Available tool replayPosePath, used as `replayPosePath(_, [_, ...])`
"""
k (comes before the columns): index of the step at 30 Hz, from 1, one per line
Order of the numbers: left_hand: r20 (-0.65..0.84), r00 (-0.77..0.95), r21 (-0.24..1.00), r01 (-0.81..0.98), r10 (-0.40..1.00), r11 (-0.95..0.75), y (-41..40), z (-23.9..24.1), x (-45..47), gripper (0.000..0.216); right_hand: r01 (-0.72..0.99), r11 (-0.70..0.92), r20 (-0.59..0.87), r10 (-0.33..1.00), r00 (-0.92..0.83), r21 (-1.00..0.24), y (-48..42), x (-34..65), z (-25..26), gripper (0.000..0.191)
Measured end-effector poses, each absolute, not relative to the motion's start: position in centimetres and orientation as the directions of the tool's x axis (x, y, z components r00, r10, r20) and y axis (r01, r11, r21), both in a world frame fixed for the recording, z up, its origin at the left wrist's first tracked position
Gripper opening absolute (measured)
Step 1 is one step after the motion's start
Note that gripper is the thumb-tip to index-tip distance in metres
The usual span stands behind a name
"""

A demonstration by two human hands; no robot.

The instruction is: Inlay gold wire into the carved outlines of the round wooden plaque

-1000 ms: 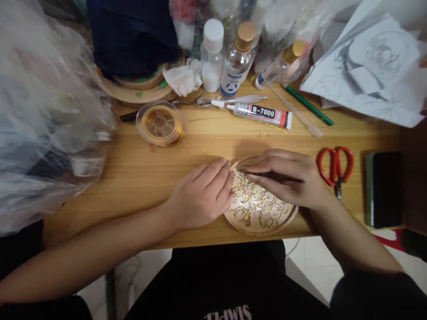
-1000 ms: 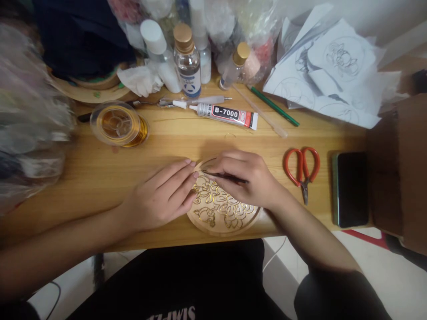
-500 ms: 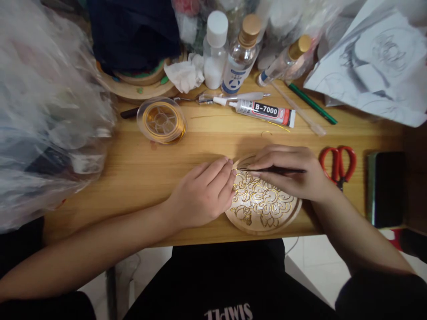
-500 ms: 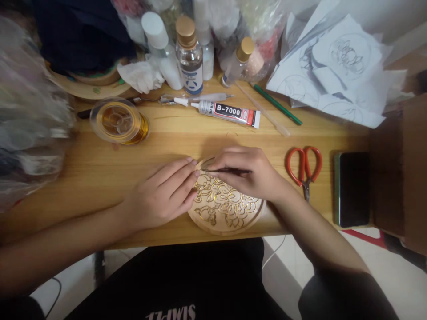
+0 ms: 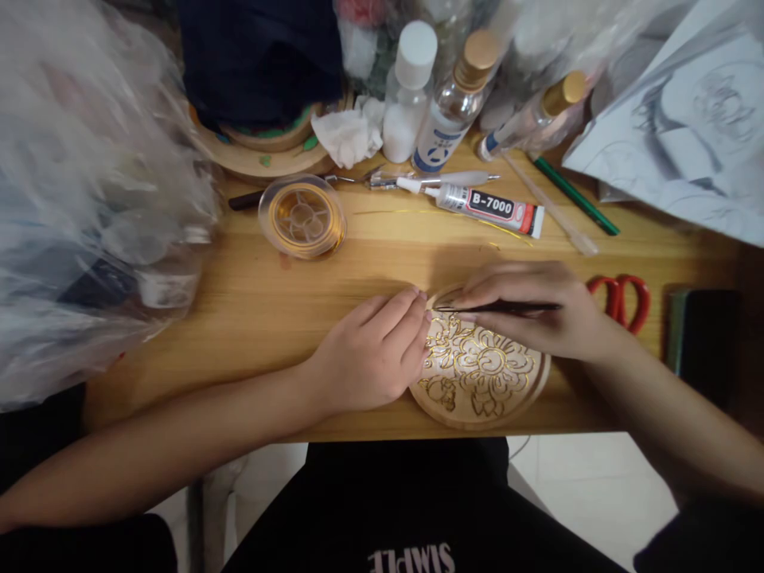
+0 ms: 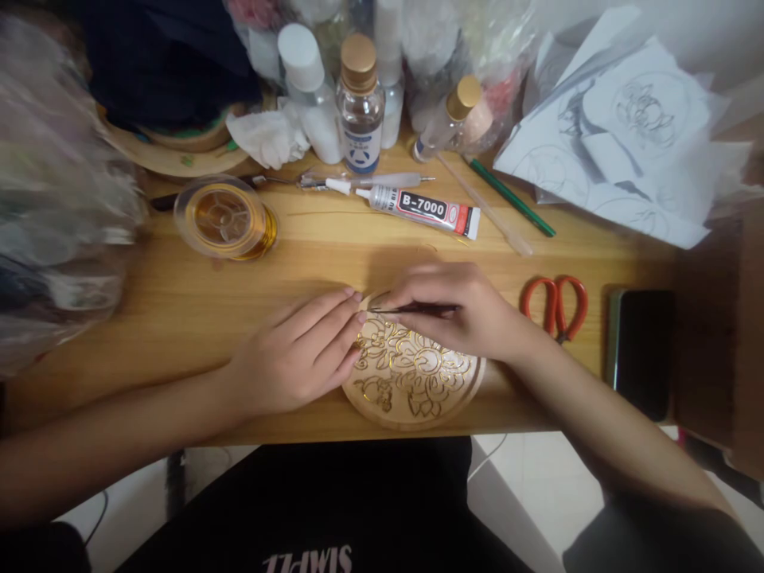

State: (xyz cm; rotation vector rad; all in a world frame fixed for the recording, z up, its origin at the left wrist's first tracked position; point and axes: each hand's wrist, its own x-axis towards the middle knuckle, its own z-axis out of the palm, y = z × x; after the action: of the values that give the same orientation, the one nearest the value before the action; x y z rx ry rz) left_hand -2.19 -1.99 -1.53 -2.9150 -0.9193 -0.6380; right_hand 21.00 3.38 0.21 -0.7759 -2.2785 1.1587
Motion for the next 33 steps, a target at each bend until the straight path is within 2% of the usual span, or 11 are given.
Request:
replayPosePath(5, [0.385, 0.745, 0.099, 0.554, 0.545, -0.827, -2.0, -1.4, -2.2, 0.028, 0.264, 0.497, 0.12, 0.615, -0.78, -0.827, 4.1, 20.8, 0.6, 0.014])
replayPosePath(18, [0.404, 0.729, 0.066, 0.579, 0.552, -0.813, -2.1, -1.5, -2.1, 0.027, 0.239, 0.508, 0.126, 0.583, -0.803, -0.827, 4.4, 21.2, 0.8, 0.014])
replayPosePath(23, [0.413, 0.732, 0.073, 0.566, 0.542, -0.821, -2.0, -1.5, -2.1, 0.028, 0.228, 0.553, 0.118, 0.52, -0.846, -0.802, 5.2, 21.2, 1.2, 0.014])
replayPosePath(33, [0.422, 0.73, 0.065, 0.567, 0.537, -0.821, -1.9, -1.5, -2.0, 0.027, 0.261, 0.502, -0.011, 0.446, -0.895, -0.825, 6.6, 21.0, 1.4, 0.021])
